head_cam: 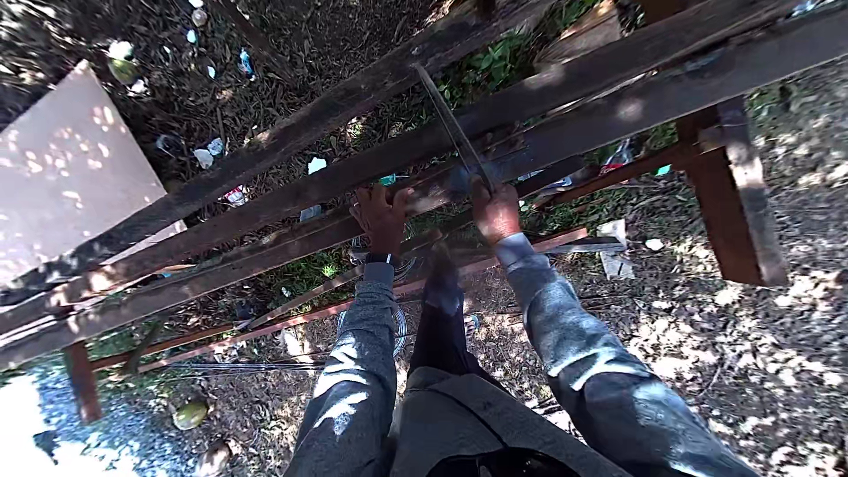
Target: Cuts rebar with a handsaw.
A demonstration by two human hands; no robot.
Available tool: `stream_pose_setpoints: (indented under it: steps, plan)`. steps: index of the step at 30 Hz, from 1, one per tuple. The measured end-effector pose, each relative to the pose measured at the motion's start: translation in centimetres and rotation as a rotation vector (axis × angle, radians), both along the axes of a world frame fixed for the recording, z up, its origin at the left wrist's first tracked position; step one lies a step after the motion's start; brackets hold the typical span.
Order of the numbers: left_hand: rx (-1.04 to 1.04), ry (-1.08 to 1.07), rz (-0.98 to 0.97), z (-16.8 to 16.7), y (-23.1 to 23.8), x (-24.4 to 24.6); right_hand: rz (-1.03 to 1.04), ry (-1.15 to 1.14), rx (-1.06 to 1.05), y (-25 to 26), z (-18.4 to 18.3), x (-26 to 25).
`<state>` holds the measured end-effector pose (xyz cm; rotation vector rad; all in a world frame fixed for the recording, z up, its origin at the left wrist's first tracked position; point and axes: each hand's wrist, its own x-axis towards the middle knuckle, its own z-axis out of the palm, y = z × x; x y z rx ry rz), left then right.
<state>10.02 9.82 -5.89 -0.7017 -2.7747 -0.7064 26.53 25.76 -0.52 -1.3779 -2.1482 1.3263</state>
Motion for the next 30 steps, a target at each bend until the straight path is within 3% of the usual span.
stream_pose_setpoints:
  steps: [3,6,9,11,15,18,20,23,27,30]
  plan:
    - [0.012,0.007,0.000,0.2,0.3,-0.1,0.009,0.044,0.003,0.4,-0.1,0.2]
    - [0.000,-0.007,-0.010,0.5,0.2,-0.3,0.041,0.126,0.081,-2.6,-1.7,5.9]
    - [0.019,0.010,-0.016,0.3,0.2,-0.2,-0.017,0.202,-0.001,-5.8,-2.3,12.6]
    - [0.030,0.025,-0.014,0.0,0.0,-0.1,-0.039,0.228,-0.026,-6.9,-1.5,14.3]
    - [0.037,0.022,-0.013,-0.1,0.1,-0.2,0.024,0.126,0.099,-3.4,-0.1,7.2]
    - [0.013,0.014,-0.001,-0.2,-0.1,0.0,-0.006,0.031,0.008,0.4,-0.1,-0.8]
    - [0.002,0.017,0.000,-0.1,0.1,-0.1,-0.006,0.044,0.019,1.0,-0.3,-1.7]
    - [0.001,0.030,0.003,-0.2,0.2,-0.3,0.041,0.116,0.062,-1.3,-1.6,3.7]
    - [0.025,0.013,-0.015,-0.1,0.1,-0.2,-0.042,0.265,-0.045,-6.1,-2.7,13.7]
    - [0.036,0.015,-0.023,-0.2,0.1,-0.2,-0.044,0.222,-0.035,-6.3,-0.8,13.5]
